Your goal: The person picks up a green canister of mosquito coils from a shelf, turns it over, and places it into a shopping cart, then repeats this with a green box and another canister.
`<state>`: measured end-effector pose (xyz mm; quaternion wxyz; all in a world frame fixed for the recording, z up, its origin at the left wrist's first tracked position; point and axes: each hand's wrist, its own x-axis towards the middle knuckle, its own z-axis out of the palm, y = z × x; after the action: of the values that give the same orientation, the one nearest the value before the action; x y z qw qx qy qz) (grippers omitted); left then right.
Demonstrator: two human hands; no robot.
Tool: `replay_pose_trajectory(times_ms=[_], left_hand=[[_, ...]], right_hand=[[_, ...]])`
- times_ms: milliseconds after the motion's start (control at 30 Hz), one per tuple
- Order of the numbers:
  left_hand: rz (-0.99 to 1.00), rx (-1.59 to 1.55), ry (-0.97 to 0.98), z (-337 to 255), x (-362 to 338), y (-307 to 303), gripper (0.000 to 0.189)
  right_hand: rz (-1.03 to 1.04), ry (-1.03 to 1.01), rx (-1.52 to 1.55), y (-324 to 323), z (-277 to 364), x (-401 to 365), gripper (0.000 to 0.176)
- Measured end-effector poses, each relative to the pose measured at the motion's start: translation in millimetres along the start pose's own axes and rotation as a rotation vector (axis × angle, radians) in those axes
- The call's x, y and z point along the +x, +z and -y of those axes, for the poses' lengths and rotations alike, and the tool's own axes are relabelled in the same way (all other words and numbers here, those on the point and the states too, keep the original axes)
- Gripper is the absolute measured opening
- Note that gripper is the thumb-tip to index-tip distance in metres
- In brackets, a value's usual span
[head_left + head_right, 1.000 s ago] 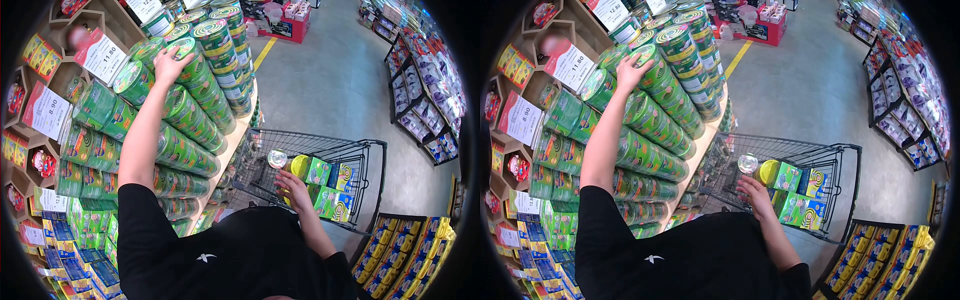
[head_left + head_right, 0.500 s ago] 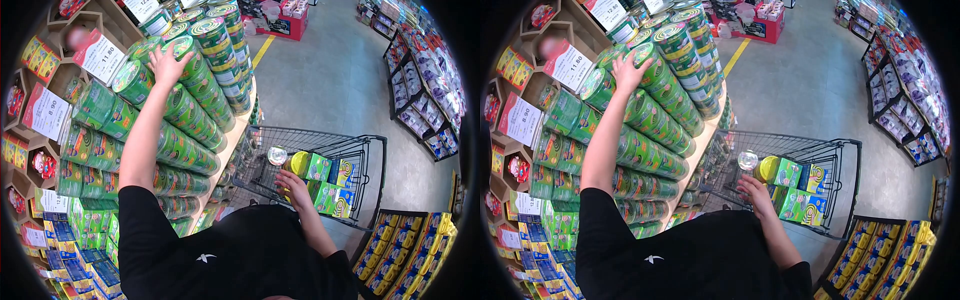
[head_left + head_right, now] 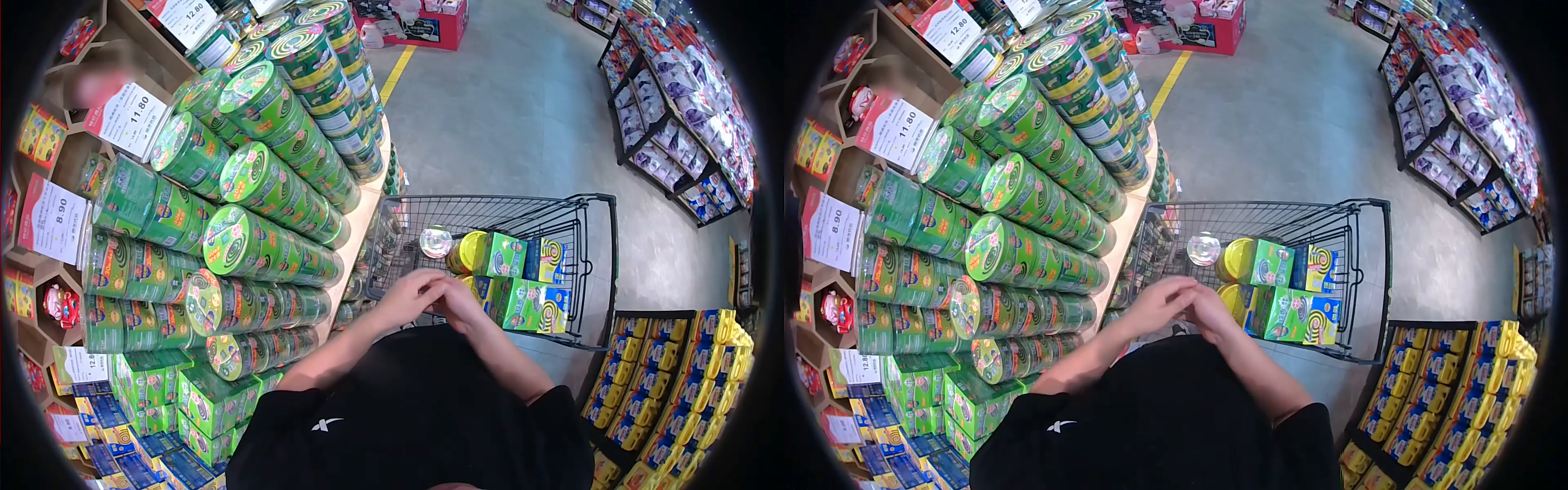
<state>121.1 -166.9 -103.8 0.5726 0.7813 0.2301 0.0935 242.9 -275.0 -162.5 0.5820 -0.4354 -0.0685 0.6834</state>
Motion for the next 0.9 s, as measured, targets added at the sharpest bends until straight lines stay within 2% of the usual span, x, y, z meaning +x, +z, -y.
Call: replay_pose_trajectory(times_ms=[67, 167, 200, 300, 400, 467, 533, 600, 700, 800, 900], left_hand=[[-0.004, 0.078, 0.089, 23, -11, 5, 0.036], [0.072, -0.057, -0.138, 26, -21, -5, 0.037], [0.032, 0.009, -0.107, 31, -24, -5, 0.036], [-0.052, -0.123, -0.136, 62, -33, 2, 0.034], [-0.116, -0.104, -0.196, 85, -41, 3, 0.034], [-0.145, -0.097, -0.232, 90, -47, -1, 0.031], [-0.189, -0.150, -0.231, 98, -53, -2, 0.026], [-0.195, -0.135, -0.236, 115, -59, -3, 0.025], [-0.212, -0.152, -0.259, 118, -63, -5, 0.025], [-0.215, -0.192, -0.317, 113, -64, -5, 0.029], [-0.185, -0.187, -0.448, 100, -62, -9, 0.034]], right_hand=[[0.014, 0.061, -0.034, -2, -6, -6, 0.030], [0.015, 0.142, -0.064, 0, -10, -13, 0.031], [-0.001, 0.138, -0.085, -1, -12, -12, 0.031], [-0.050, 0.055, -0.201, -12, -8, -11, 0.030], [-0.196, -0.086, -0.315, -31, 3, -17, 0.031], [-0.409, -0.349, -0.714, -69, 1, -13, 0.031], [-0.659, -0.493, -0.751, -107, 3, -13, 0.032], [-0.898, -0.616, -1.071, -128, 21, -34, 0.041], [-1.161, -0.563, -1.382, -167, 20, -50, 0.059], [-1.247, -0.143, -1.524, -168, 14, -64, 0.077], [-1.199, 0.109, -1.375, -173, 5, -64, 0.090]])
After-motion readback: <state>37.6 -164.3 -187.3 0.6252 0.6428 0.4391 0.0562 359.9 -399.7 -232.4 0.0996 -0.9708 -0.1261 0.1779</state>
